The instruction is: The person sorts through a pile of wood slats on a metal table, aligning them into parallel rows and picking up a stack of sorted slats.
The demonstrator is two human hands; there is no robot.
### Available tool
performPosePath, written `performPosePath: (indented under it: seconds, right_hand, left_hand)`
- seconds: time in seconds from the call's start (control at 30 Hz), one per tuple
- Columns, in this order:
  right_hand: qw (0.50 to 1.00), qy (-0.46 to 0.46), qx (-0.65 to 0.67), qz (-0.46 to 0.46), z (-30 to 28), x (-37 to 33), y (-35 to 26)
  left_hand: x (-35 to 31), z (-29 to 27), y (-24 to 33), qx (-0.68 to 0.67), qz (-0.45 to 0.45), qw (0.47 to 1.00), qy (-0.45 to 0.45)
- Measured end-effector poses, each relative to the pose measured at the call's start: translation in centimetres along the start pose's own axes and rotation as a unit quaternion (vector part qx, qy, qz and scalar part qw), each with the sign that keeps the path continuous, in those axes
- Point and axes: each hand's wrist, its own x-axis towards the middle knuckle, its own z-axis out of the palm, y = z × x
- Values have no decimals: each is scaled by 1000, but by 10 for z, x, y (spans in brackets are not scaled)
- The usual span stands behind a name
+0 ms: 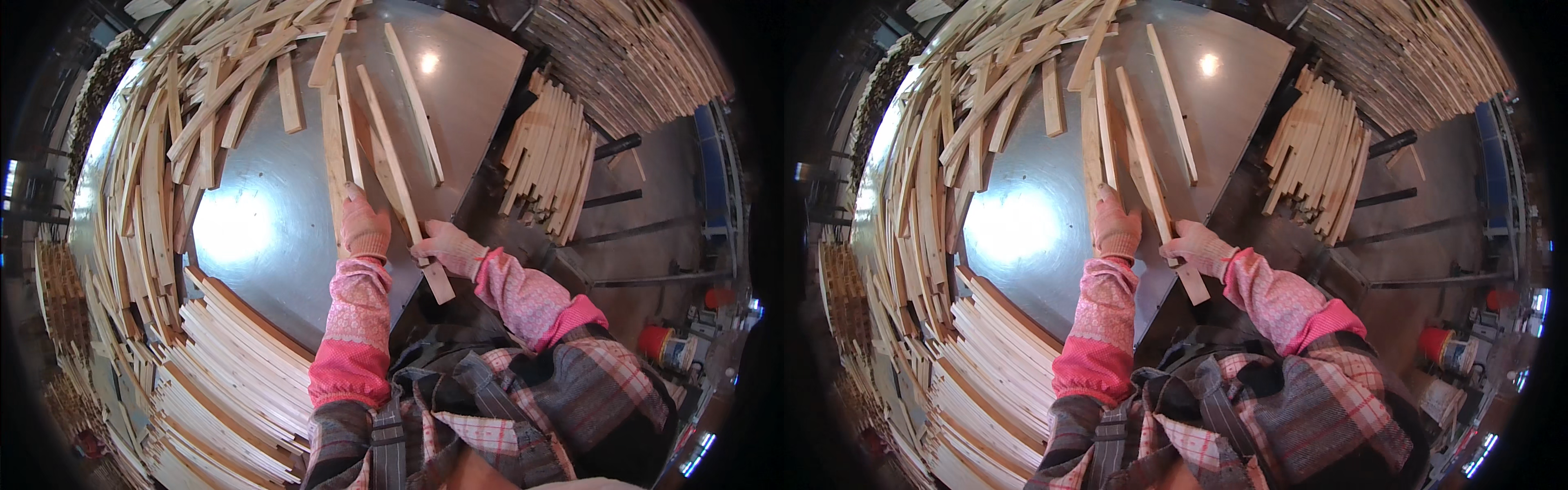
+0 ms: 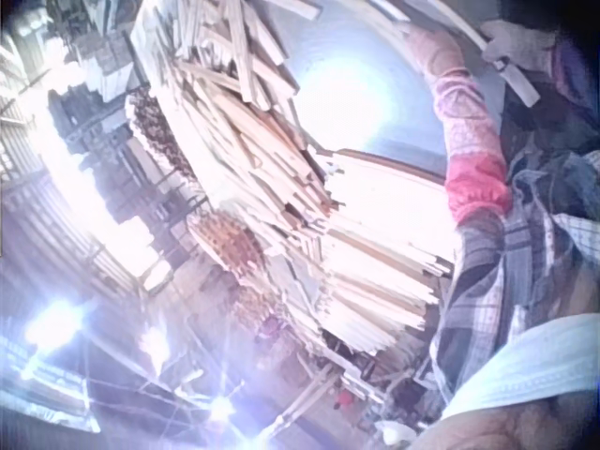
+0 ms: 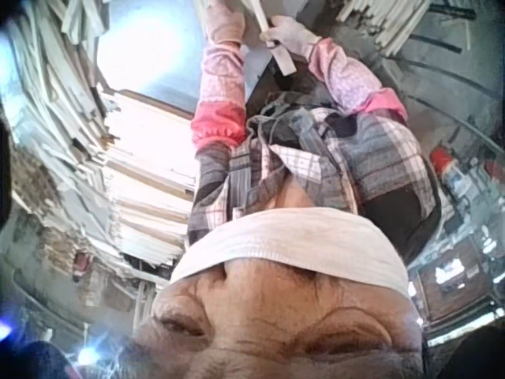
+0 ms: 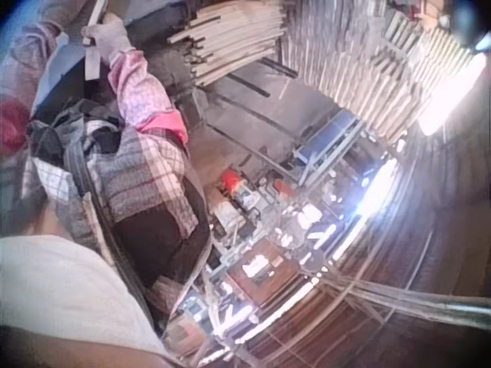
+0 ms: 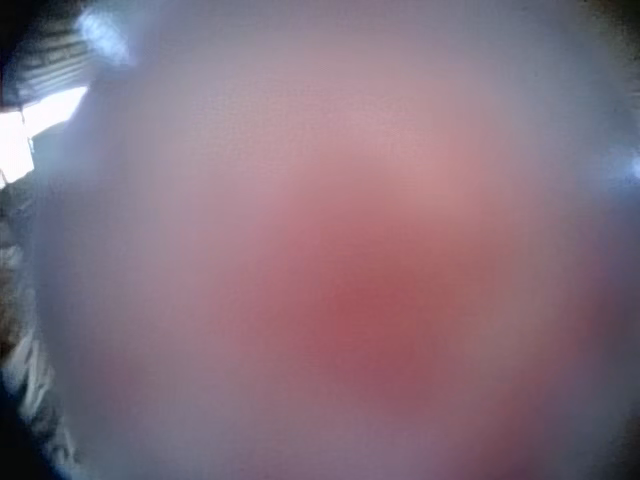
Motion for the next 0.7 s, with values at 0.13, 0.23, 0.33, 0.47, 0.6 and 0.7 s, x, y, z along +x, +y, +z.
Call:
performPosePath:
  seconds: [0.13, 0.23, 0.33, 0.47, 0.6, 0.7]
  right_hand:
    - [981, -53, 186, 5, 8, -22, -29]
    - [997, -70, -19, 26, 15, -20, 7]
    - [986, -138, -39, -90, 61, -44, 2]
    - [883, -175, -429, 76, 74, -56, 18]
    - [835, 16, -538, -115, 45, -45, 8]
    - [769, 138, -620, 74, 34, -16, -20]
  left_hand:
    - [-4, 4, -41, -111, -10, 994, -19]
    - [-63, -22, -22, -209, -53, 975, -45]
    - [-134, -6, -44, -219, -40, 975, -12]
    - [-146, -11, -58, -143, -189, 968, -79]
    - [-161, -12, -90, -371, -226, 901, 4]
    - [-177, -44, -92, -285, -269, 919, 41]
